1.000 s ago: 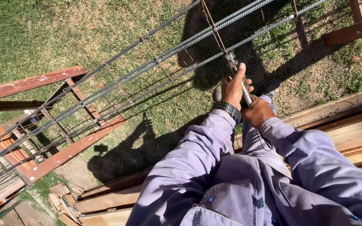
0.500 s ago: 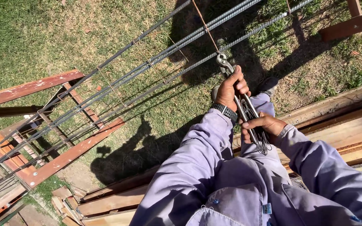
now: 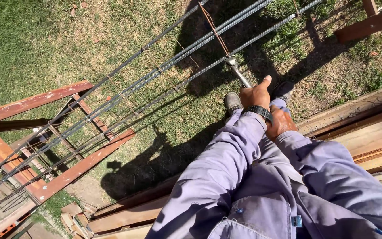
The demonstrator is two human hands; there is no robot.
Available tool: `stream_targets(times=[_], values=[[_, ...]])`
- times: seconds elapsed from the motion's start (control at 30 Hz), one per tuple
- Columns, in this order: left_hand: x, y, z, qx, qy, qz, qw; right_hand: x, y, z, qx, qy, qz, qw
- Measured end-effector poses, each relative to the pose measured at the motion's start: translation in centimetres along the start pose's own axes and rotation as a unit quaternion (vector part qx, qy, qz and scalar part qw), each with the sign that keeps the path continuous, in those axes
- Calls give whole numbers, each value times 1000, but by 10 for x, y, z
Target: The person uses a rebar tying tool to twist and secure wire ties around the intersections of a rebar grid. They repeatedly position the tool, rotate the handle to tighten the wire, and move along the grid to fasten multiple joints.
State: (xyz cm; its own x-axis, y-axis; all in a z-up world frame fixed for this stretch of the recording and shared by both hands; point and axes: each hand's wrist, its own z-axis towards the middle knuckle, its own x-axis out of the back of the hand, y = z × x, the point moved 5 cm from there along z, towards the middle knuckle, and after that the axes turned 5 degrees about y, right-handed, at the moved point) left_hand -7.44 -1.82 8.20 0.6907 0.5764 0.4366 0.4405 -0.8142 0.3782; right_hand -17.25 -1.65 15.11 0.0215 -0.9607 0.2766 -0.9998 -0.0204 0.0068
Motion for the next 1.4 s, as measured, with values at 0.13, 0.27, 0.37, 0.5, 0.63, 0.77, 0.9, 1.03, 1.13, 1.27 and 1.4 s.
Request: stream_targets(times=[0.13, 0.27, 0.37, 0.5, 0.63, 0.77, 0.9, 1.03, 1.13, 1.27, 1.4], values=[[-17, -26, 41, -23, -76, -114, 990, -39, 30, 41, 120, 162, 207, 957], [19, 7, -8, 69, -361, -290, 883, -49, 27, 30, 119, -67, 597, 790], [29, 19, -18, 116, -474, -356, 797, -76, 10, 32, 70, -141, 639, 753], [26, 8, -1, 100, -542, -343, 761, -75, -5, 8, 84, -223, 675, 698], [29, 3, 15, 56, -439, -227, 868, -72, -11, 7, 109, -164, 679, 707], [67, 35, -37, -92, -233, -5, 968, -80, 18, 50, 135, 64, 517, 843], [20, -5, -9, -39, -132, -48, 989, -53, 28, 29, 103, 186, 174, 961], [25, 9, -30, -19, -108, -151, 982, -40, 29, 19, 110, 163, 116, 974], [24, 16, -35, 8, -202, -257, 945, -6, 19, 6, 141, 52, 253, 956], [9, -3, -12, 18, -372, -348, 860, -31, 22, 8, 175, -165, 585, 774], [7, -5, -9, 15, -458, -303, 835, -46, 26, 37, 143, -124, 624, 758]])
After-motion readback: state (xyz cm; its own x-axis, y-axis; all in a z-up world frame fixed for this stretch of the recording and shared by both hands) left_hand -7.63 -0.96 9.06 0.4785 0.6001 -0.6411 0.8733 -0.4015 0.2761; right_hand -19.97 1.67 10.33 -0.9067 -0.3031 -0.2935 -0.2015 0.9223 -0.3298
